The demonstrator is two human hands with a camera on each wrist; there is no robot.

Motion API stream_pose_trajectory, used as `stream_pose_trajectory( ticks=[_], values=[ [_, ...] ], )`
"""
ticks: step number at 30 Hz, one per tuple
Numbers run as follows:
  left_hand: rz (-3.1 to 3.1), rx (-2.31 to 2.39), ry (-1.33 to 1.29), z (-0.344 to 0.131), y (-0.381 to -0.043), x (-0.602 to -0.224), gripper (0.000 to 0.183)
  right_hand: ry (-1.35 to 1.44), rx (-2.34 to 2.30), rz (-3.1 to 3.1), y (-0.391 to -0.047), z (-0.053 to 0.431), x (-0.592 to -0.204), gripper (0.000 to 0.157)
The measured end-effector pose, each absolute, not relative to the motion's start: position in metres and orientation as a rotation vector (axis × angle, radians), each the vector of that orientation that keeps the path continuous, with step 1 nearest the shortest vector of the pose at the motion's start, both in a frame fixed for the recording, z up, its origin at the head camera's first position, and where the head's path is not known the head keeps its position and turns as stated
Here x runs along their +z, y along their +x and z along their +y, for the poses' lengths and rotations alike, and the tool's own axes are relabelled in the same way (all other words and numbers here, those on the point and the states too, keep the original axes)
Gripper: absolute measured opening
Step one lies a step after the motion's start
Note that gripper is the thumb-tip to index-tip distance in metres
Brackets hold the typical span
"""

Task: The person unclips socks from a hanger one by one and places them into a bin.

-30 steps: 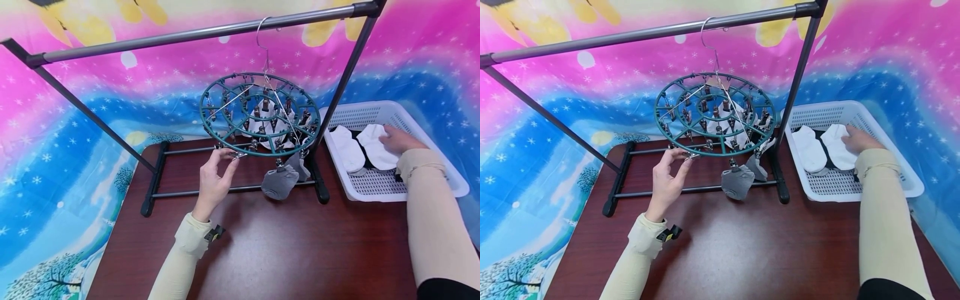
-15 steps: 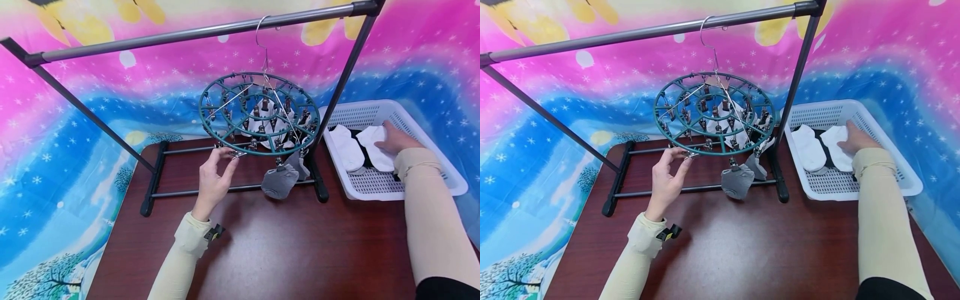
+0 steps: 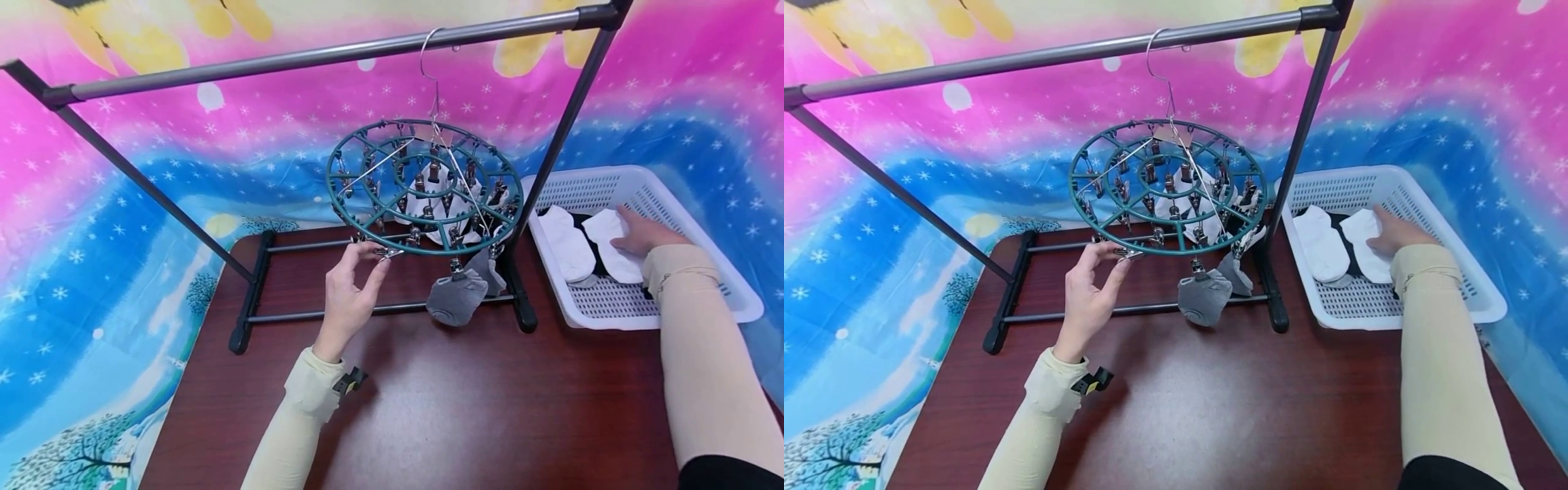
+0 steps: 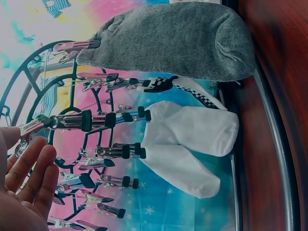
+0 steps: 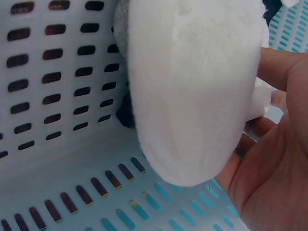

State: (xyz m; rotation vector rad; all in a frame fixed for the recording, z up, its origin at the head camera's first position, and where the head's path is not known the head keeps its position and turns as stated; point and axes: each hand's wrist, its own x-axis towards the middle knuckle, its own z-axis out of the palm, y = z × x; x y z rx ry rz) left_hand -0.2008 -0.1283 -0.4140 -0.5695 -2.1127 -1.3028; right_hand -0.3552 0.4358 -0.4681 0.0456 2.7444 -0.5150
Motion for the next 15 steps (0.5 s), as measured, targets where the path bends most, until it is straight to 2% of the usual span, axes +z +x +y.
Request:
stream_pose_trajectory(
  ticks=[15],
  values=[
    [-2.115,-1.295,-0.562,-0.13,-0.2,-0.417,0.026,0.063,-0.479,2.749,-0.341,0.419,-0.455,0.088]
  ],
)
